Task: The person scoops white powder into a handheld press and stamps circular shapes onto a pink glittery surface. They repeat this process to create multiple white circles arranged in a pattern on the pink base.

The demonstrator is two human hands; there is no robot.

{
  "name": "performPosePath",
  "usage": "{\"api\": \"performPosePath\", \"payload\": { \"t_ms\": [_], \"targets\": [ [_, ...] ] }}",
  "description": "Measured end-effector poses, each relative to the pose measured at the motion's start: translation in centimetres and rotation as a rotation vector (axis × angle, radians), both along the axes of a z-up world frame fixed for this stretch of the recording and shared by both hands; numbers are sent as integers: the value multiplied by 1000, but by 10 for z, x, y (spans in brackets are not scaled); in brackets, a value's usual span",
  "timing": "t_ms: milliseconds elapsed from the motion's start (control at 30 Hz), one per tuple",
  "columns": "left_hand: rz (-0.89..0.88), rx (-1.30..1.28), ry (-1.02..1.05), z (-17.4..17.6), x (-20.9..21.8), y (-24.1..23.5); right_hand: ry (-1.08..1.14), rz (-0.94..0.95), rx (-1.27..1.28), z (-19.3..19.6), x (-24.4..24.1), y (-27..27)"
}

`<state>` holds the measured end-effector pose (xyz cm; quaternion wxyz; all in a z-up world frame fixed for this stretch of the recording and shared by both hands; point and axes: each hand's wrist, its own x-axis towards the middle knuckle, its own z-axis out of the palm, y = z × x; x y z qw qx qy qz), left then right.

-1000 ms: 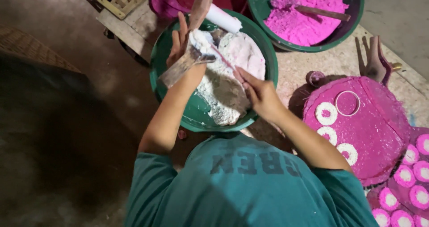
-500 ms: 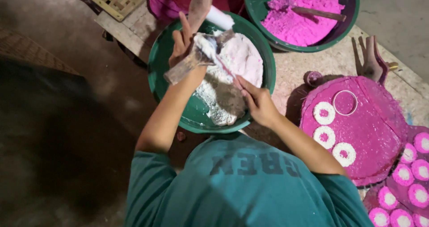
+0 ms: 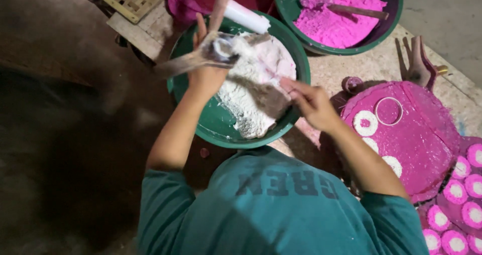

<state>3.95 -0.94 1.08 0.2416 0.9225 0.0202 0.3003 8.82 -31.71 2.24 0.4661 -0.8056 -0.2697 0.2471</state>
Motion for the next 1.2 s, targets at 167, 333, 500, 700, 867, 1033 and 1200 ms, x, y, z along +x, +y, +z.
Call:
{"api": "performPosePath", "payload": {
  "t_ms": [167, 333, 500, 700, 867, 1033, 1200],
  "targets": [
    [-92, -576, -11, -10, -4, 1, -337, 134, 204, 7, -4, 4],
    [127, -86, 396, 34, -21, -2, -343, 289, -13, 83, 12, 3],
    [35, 62, 423, 36, -20, -18, -658, 440, -855, 123, 19, 38],
    [-228, -102, 190, -31, -35, 12, -1410, 523, -510, 113, -23, 49],
    [-324, -896, 248, -66, -53, 70, -1229, 363, -360, 165, 2, 1],
    [-669, -1332, 395, -80, -78, 75, -1178, 341, -315, 171, 55, 6],
    [-734, -1515, 478, -45, -81, 53, -1072, 426, -161, 141, 83, -2]
  ]
}}
